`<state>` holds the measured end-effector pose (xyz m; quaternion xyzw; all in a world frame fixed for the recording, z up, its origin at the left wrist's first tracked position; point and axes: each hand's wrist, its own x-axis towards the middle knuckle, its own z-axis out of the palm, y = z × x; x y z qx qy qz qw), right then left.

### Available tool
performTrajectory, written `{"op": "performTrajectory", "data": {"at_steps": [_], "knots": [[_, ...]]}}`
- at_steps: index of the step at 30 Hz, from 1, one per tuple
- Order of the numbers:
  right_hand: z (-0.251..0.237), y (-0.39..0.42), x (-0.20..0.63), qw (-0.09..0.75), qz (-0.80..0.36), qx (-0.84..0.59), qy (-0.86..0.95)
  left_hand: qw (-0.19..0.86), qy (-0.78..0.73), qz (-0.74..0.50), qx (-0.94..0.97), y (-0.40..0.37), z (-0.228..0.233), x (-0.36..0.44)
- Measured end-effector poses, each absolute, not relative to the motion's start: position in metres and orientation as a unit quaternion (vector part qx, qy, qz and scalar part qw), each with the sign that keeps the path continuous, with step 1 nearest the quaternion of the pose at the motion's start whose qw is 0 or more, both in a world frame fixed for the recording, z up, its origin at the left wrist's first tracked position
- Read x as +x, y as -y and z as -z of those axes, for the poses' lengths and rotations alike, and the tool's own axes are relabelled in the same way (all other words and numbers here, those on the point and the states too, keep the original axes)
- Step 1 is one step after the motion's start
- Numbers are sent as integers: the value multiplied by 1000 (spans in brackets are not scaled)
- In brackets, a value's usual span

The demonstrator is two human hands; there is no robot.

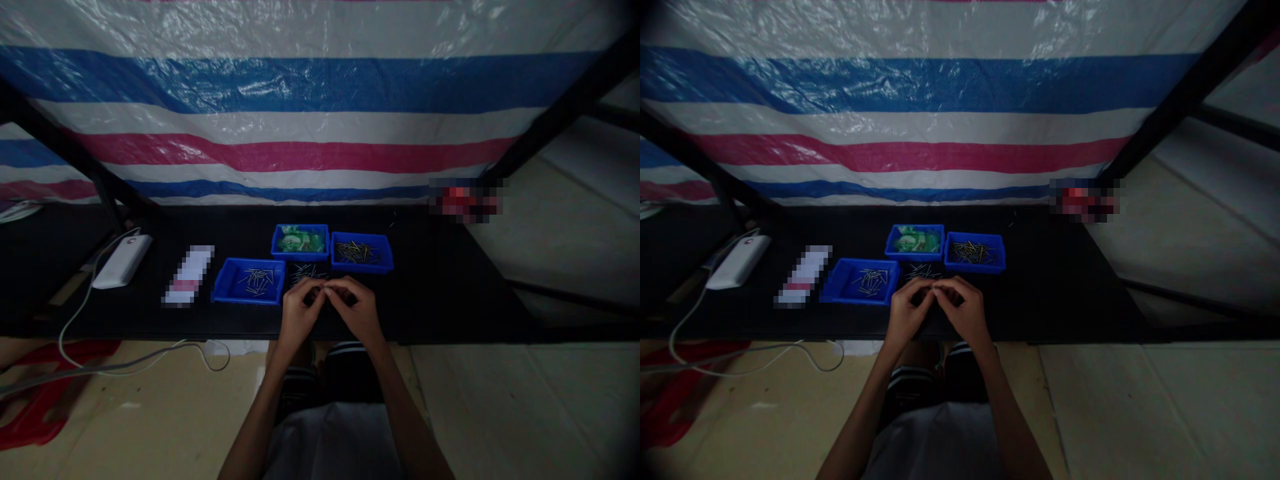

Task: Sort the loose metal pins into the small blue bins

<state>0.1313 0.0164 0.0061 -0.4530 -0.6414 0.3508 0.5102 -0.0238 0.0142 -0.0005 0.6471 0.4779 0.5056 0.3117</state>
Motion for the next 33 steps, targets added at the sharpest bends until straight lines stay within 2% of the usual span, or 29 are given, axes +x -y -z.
{"op": "performTrajectory", "data": {"at_steps": [6, 13, 19, 22, 26, 30, 33], "knots": [[-9, -14, 132, 543, -297, -456, 640, 319, -478, -500, 647, -13, -3, -23], [-12, -31, 134, 625, -241, -539, 511, 322, -493, -479, 651, -13, -7, -22], [-27, -54, 144, 639, -199, -576, 470, 318, -494, -483, 650, -13, -5, -22], [-20, -44, 148, 607, -173, -593, 500, 320, -496, -483, 647, -13, -5, -21], [-6, -20, 149, 512, -153, -586, 609, 319, -495, -483, 648, -13, -5, -22], [1, -5, 154, 401, -172, -560, 704, 320, -496, -483, 647, -13, -5, -22], [2, -3, 161, 353, -194, -536, 742, 320, -500, -482, 645, -13, -5, -22]]}}
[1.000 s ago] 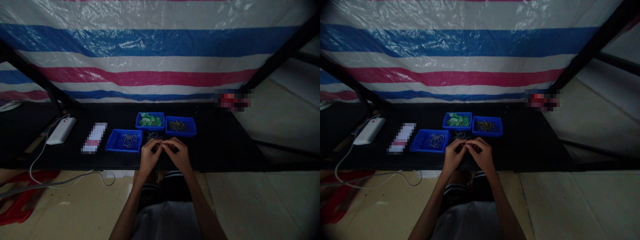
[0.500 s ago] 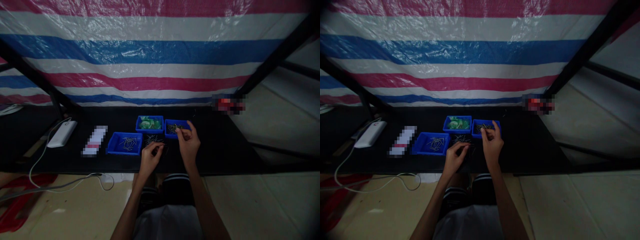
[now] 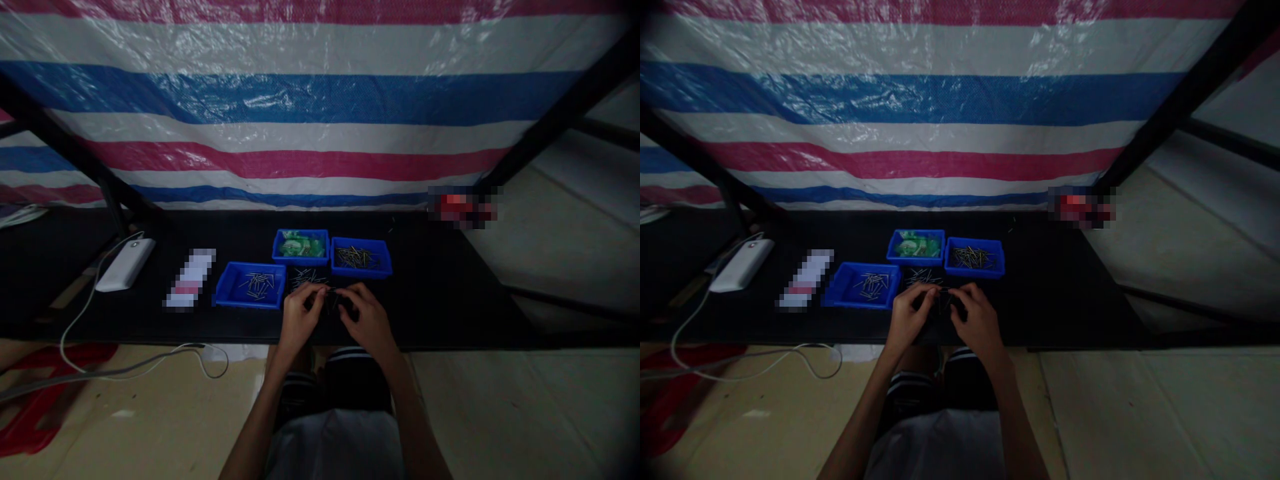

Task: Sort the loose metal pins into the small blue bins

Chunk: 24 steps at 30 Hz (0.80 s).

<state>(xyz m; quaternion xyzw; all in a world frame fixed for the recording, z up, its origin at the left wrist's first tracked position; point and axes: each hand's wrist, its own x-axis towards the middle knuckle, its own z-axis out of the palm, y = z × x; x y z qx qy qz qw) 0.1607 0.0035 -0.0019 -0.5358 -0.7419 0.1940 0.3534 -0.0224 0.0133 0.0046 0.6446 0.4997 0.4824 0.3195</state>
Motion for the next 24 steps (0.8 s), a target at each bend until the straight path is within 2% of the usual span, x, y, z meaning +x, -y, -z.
{"op": "performTrajectory", "data": {"at_steps": [9, 17, 24], "knots": [[1, -8, 168, 315, -243, -517, 758, 325, -504, -482, 639, -13, -4, -22], [3, -11, 151, 403, -288, -516, 699, 324, -496, -483, 645, -12, -7, -21], [2, -11, 140, 412, -306, -504, 695, 311, -507, -493, 635, -12, -4, -21]]}}
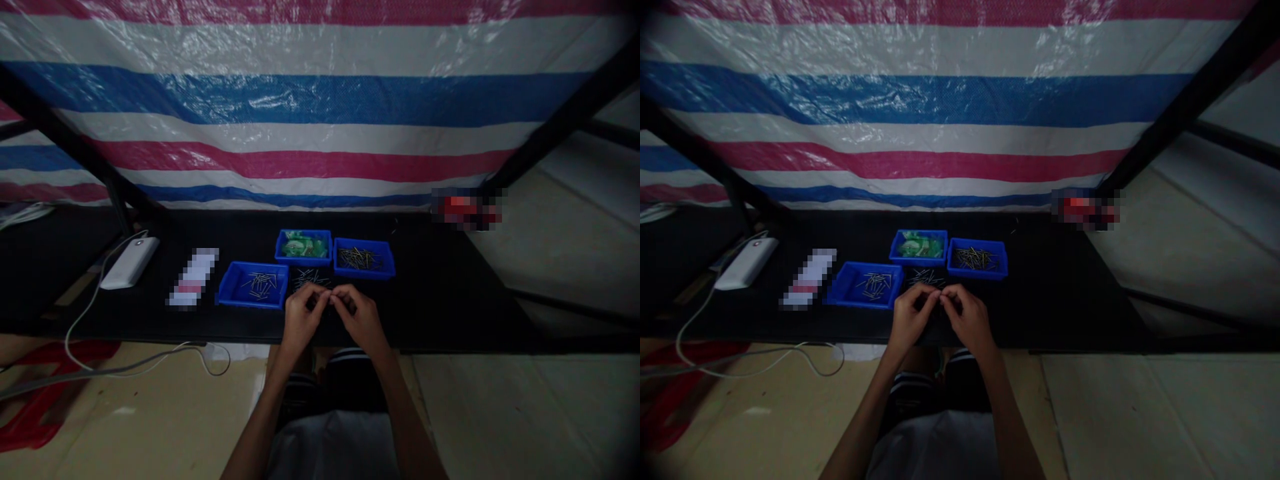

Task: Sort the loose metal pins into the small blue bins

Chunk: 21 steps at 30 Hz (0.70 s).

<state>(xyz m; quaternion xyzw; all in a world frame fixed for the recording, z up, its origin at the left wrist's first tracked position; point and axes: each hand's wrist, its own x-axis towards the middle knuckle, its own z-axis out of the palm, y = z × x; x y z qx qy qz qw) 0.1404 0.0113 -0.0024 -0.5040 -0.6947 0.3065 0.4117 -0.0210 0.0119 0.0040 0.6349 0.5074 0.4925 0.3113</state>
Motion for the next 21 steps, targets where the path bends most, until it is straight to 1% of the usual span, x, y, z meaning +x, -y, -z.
{"op": "performTrajectory", "data": {"at_steps": [5, 8, 13, 21], "knots": [[3, -12, 141, 384, -264, -508, 724, 296, -512, -518, 618, -10, -5, -21], [1, -16, 139, 386, -250, -508, 729, 297, -497, -524, 625, -10, -6, -21], [1, -21, 140, 406, -263, -507, 713, 308, -472, -522, 641, -13, -7, -21], [1, -16, 141, 406, -284, -512, 702, 314, -460, -512, 654, -12, -8, -22]]}}
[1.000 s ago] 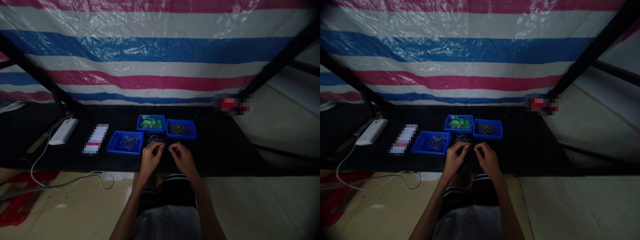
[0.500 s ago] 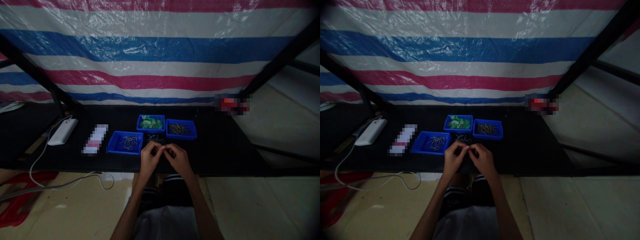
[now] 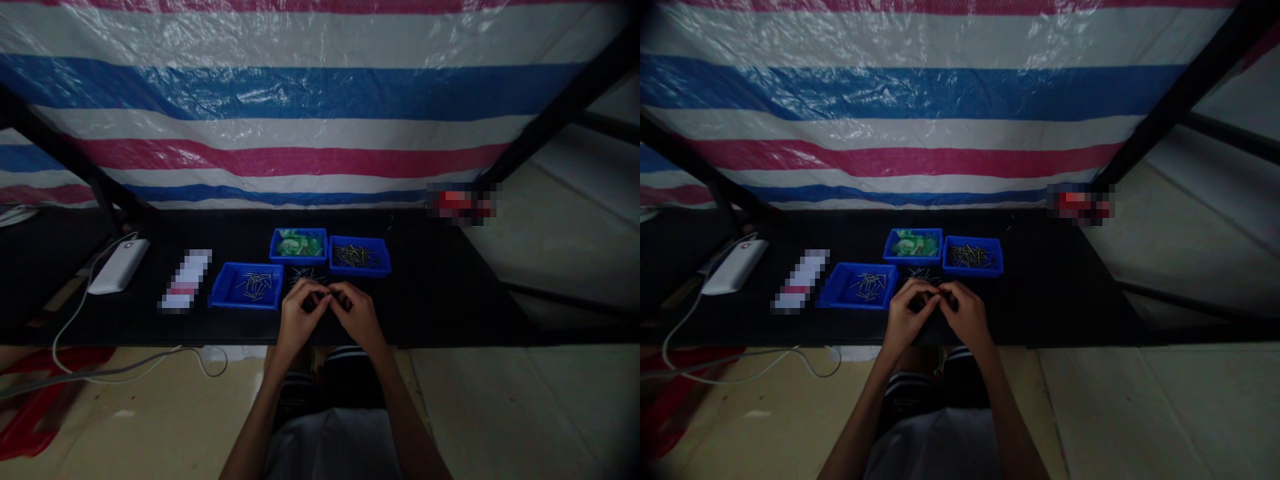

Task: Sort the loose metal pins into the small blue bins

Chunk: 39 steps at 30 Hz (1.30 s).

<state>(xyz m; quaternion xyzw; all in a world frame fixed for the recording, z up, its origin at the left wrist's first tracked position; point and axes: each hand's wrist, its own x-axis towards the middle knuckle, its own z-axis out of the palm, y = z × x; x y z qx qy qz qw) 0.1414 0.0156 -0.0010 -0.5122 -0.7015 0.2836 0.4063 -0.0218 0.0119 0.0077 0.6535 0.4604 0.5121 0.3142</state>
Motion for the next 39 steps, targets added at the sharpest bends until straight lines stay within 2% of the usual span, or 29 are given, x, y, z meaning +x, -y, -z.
{"op": "performTrajectory", "data": {"at_steps": [39], "knots": [[1, -14, 143, 412, -297, -503, 699, 328, -455, -509, 653, -10, -8, -22]]}}
